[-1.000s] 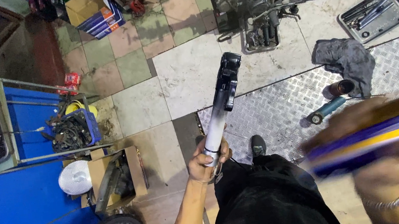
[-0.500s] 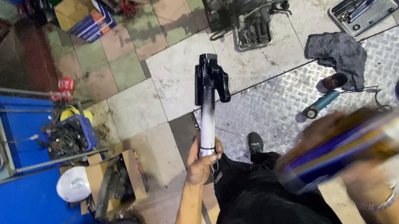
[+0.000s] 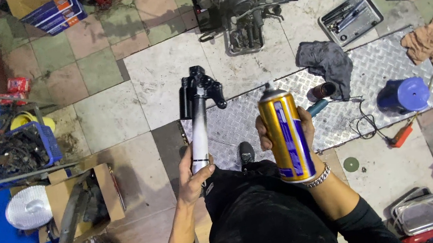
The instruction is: A person is spray painting a motorcycle fork leg with black paint in a workshop environment.
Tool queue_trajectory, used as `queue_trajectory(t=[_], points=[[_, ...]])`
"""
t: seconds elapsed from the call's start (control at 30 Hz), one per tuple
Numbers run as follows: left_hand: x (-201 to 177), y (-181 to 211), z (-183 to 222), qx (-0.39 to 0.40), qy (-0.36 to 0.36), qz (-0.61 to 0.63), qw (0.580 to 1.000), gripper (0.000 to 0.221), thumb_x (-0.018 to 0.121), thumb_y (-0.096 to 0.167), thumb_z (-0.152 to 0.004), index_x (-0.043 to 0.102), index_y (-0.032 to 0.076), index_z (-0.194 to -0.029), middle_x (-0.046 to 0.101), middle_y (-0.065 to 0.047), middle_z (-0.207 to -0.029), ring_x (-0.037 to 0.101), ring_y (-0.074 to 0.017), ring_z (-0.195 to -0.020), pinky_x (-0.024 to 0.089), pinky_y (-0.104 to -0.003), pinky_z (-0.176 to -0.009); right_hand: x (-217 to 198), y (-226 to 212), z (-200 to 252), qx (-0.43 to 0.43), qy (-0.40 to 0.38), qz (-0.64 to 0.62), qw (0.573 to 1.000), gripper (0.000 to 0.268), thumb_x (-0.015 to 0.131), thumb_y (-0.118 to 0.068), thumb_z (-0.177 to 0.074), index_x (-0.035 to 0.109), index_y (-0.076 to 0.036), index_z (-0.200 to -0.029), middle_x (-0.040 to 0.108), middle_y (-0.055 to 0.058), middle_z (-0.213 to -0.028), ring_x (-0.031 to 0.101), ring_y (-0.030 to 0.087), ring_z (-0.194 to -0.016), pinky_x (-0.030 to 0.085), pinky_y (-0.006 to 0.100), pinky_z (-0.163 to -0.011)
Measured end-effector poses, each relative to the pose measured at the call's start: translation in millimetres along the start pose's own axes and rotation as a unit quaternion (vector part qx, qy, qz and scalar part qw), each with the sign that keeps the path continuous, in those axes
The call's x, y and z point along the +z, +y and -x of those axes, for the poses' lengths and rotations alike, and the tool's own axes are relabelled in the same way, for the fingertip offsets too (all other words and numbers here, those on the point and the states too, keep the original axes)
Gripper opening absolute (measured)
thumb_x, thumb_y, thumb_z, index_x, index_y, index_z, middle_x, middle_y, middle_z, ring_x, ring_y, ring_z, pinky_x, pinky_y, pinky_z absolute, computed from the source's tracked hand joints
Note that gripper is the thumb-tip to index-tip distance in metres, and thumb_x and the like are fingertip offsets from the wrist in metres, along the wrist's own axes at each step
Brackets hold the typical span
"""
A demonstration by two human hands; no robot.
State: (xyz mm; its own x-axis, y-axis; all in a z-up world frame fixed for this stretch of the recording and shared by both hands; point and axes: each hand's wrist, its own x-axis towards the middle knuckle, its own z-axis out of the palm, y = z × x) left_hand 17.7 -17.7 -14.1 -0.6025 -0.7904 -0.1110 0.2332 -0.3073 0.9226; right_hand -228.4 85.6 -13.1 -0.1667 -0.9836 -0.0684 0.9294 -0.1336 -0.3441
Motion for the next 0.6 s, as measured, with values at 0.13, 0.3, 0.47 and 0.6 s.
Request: queue_trajectory(t=[0.13,0.3,0.47,0.6], points=[[3,5,2,-0.017,0.001,0.012,1.0,0.039,0.077,0.013,-0.073,0.063,0.001,-0.106,0.061,-0.011,-0.068,0.051,-0.011,-0.057,0.041,-0.025,-0.049,-6,1,-4,0.016,-0.022,0.015,1.0,0.09,0.061,-0.07,-0.082,0.052,0.005,-0.131,0.056,0.025,-0.1,0.065,0.032,-0.068,0.058,0.041,-0.057],[8,7,0,-0.022,0.012,0.025,0.999,0.044,0.075,0.022,-0.073,0.062,0.001,-0.108,0.06,-0.011,-0.066,0.05,-0.0111,-0.057,0.04,-0.026,-0.048,11,-5,-5,0.046,-0.033,0.057,0.997,0.098,0.075,-0.066,-0.071,0.051,0.008,-0.13,0.055,0.025,-0.105,0.064,0.033,-0.076,0.06,0.046,-0.056],[15,18,-6,-0.031,0.017,-0.007,0.999,0.048,0.073,0.029,-0.071,0.065,0.002,-0.11,0.06,-0.012,-0.062,0.051,-0.0133,-0.054,0.038,-0.026,-0.045,65,-82,-3,-0.147,0.383,0.567,0.714,0.031,0.055,-0.038,-0.109,0.06,-0.007,-0.104,0.07,0.016,-0.079,0.072,0.033,-0.062,0.057,0.035,-0.053],[15,14,-5,-0.019,0.043,-0.015,0.999,0.05,0.076,0.028,-0.069,0.066,0.001,-0.11,0.062,-0.014,-0.064,0.055,-0.0142,-0.055,0.04,-0.026,-0.045,-220,-207,131,-0.193,0.359,0.767,0.496,0.043,0.042,-0.042,-0.116,0.057,-0.003,-0.123,0.069,0.024,-0.102,0.068,0.04,-0.085,0.045,0.047,-0.078]])
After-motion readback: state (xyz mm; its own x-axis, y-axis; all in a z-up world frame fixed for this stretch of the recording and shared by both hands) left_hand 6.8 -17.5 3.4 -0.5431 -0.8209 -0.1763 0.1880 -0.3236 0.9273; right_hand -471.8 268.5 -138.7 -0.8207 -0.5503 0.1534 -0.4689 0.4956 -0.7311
